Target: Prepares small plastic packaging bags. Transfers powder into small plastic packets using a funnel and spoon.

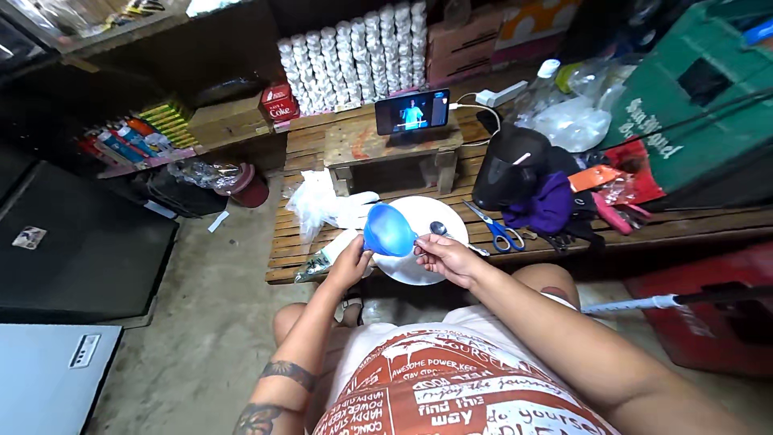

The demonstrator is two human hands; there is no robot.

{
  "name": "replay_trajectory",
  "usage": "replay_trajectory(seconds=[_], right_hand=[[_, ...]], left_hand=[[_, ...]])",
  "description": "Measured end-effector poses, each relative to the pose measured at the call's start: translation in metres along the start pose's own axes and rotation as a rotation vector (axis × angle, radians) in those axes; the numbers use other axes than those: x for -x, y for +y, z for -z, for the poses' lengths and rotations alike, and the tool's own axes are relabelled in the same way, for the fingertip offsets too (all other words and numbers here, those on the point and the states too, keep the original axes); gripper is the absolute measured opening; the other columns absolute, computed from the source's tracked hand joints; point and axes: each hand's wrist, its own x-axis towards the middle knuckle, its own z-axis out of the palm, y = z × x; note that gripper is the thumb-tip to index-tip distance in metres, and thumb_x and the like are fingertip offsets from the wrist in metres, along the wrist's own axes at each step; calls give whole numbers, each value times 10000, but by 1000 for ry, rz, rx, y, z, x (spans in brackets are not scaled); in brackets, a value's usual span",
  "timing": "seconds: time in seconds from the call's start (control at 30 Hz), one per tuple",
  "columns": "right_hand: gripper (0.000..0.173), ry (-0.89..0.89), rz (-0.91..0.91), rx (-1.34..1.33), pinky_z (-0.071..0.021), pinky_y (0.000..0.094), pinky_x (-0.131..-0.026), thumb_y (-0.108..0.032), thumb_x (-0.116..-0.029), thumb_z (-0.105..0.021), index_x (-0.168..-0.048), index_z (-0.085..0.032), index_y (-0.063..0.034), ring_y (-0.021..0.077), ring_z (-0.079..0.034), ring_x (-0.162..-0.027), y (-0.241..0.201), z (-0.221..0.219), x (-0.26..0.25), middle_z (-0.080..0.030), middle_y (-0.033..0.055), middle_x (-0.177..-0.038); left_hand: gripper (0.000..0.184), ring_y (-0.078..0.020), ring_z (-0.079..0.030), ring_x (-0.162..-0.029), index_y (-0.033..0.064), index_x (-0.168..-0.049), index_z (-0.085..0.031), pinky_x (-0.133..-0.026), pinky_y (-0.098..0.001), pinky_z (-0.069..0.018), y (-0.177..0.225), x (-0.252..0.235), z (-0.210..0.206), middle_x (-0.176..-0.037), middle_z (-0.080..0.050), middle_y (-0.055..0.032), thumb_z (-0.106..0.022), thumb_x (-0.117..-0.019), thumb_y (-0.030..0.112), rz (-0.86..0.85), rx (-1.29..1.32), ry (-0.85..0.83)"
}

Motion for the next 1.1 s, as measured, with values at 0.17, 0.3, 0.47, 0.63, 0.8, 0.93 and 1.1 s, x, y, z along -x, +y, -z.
replay_trajectory(seconds=[0.17, 0.3, 0.47, 0.63, 0.8, 0.93, 1.1], right_hand=[[150, -13, -6, -105, -542, 242, -679, -179, -1085, -495, -1127, -589, -70, 115, -641, -756, 4, 5, 3, -657, 45, -926], [168, 18, 93, -180, -543, 269, -730, -172, -1087, -459, -1154, -591, -92, 113, -652, -815, 1, 19, 8, -677, 33, -964], [211, 142, 202, -233, -553, 273, -719, -203, -1091, -408, -1189, -582, -139, 105, -656, -819, 11, 69, 20, -682, 9, -967], [200, 202, 255, -352, -581, 269, -696, -203, -1085, -369, -1163, -547, -161, 114, -692, -819, 50, 124, 35, -708, 9, -956], [145, 158, 259, -414, -585, 279, -693, -253, -1025, -516, -1134, -588, -189, 116, -700, -827, 87, 149, 37, -726, 4, -967], [130, 142, 245, -389, -539, 241, -629, -222, -1038, -460, -1081, -581, -203, 82, -647, -734, 88, 157, 28, -686, -28, -887], [142, 147, 195, -420, -529, 241, -602, -205, -1039, -437, -1051, -578, -198, 81, -630, -699, 89, 159, 19, -666, -24, -862]], left_hand=[[298, -270, -687, -1037, -41, -1273, -591, -954, -484, -550, 5, 3, -8, -1139, -681, -193, -520, -1036, 126, -9, 31, -42], [251, -272, -687, -963, -42, -1209, -621, -915, -483, -554, 5, 2, -7, -1057, -690, -187, -544, -1043, 130, 58, 12, -66], [207, -192, -666, -813, -32, -1155, -624, -799, -400, -572, 9, 15, 1, -957, -682, -142, -538, -1051, 125, 143, 157, 40], [136, -111, -673, -782, -10, -1094, -628, -761, -323, -588, 21, 24, 22, -932, -696, -75, -583, -1015, 91, 123, 348, 305], [51, -58, -686, -873, 46, -1000, -656, -851, -302, -586, 21, 8, 41, -932, -718, 27, -652, -950, 37, 34, 480, 492], [51, -53, -685, -850, 34, -987, -623, -837, -293, -585, 21, -18, 54, -905, -709, 32, -654, -946, 30, 73, 473, 549], [244, -200, -673, -842, -65, -1045, -620, -793, -395, -572, -9, -76, 62, -986, -684, -155, -717, -943, 134, 328, 279, 619]])
